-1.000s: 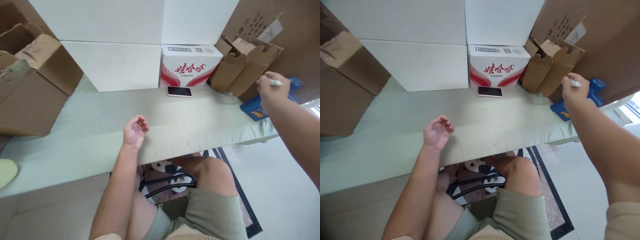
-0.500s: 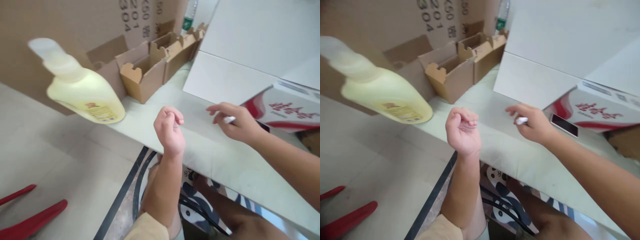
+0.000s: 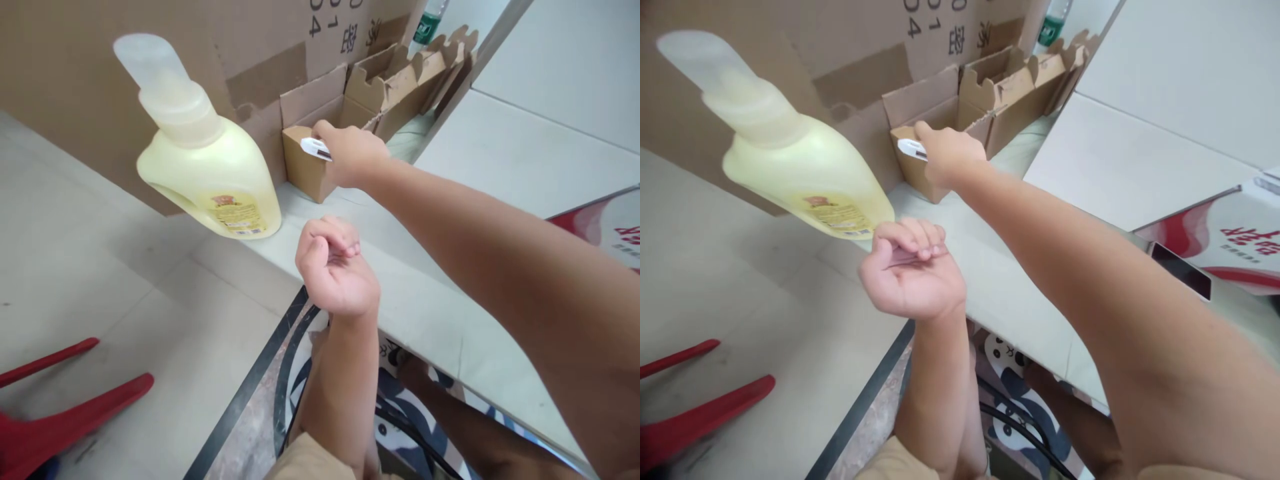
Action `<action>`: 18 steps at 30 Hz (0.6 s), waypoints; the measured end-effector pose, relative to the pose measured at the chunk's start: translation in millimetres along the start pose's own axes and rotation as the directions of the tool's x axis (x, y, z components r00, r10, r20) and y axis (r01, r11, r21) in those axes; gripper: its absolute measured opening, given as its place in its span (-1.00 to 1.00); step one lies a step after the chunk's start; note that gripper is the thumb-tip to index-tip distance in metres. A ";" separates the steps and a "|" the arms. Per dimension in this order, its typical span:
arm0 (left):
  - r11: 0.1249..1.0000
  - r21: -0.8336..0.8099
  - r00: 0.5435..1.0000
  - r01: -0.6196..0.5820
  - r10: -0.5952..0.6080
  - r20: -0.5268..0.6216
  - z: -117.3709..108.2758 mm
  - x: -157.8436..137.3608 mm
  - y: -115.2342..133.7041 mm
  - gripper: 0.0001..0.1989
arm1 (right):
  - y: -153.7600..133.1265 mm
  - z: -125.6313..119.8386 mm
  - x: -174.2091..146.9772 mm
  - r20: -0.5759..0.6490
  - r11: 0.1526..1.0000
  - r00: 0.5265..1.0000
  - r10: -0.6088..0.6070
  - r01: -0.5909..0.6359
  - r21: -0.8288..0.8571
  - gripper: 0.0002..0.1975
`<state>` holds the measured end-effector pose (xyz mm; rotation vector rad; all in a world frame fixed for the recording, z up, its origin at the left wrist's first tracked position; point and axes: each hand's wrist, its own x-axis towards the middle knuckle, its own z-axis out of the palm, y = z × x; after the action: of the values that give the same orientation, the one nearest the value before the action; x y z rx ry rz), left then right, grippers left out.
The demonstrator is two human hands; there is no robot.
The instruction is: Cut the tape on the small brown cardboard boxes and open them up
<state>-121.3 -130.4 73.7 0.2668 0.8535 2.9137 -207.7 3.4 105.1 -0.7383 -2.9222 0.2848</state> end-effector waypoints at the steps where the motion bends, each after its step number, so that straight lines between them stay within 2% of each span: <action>1: 1.000 0.023 1.000 0.008 -0.008 0.000 0.5 -0.5 -0.2 -0.63 | 6.4 -0.5 -3.2 -0.010 1.000 1.000 0.016 -0.016 -0.010 -0.58; 5: 0.988 0.156 1.000 0.002 0.000 -0.009 6.5 -4.4 6.3 -0.59 | 37.8 -7.4 -33.5 -0.060 1.000 0.998 -0.011 0.012 0.010 -0.66; 8: 0.974 0.223 0.998 -0.044 0.052 -0.031 11.8 -9.4 23.1 -0.55 | 63.5 -19.9 -81.8 -0.108 0.983 0.990 -0.088 0.104 0.154 -0.63; 9: 0.970 0.233 0.997 -0.063 0.074 -0.038 13.0 -11.2 30.2 -0.56 | 72.5 -25.1 -103.3 -0.145 0.969 0.987 -0.074 0.106 0.224 -0.63; 11: 0.960 0.257 0.992 -0.110 0.122 -0.030 14.4 -14.0 42.1 -0.60 | 91.3 -36.2 -152.2 -0.198 0.919 0.976 0.090 -0.005 0.395 -0.65; 12: 0.952 0.262 0.986 -0.155 0.164 -0.011 14.6 -14.5 45.1 -0.62 | 101.3 -42.0 -178.4 -0.251 0.863 0.940 0.230 -0.078 0.499 -0.68; 14: 0.944 0.247 0.976 -0.219 0.215 0.043 14.3 -13.1 41.3 -0.64 | 122.3 -53.6 -230.6 -0.283 0.693 0.814 0.508 -0.190 0.696 -0.75; 16: 0.955 0.187 0.971 -0.228 0.211 0.108 13.2 -10.4 22.4 -0.68 | 144.3 -63.6 -279.7 -0.276 0.443 0.572 0.772 -0.174 0.879 -0.84; 17: 0.966 0.187 0.972 -0.177 0.142 0.188 12.3 -10.1 8.0 -0.75 | 155.3 -67.2 -302.3 -0.212 0.332 0.502 0.839 -0.164 0.929 -0.85; 18: 0.969 0.228 0.954 -0.091 0.020 0.298 11.2 -11.4 -8.6 -0.81 | 166.1 -69.3 -323.5 -0.146 0.243 0.449 0.882 -0.167 0.956 -0.85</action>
<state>-107.5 -118.8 76.7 0.7339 1.1582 2.7154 162.3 2.2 117.3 -1.3156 -1.2566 1.1417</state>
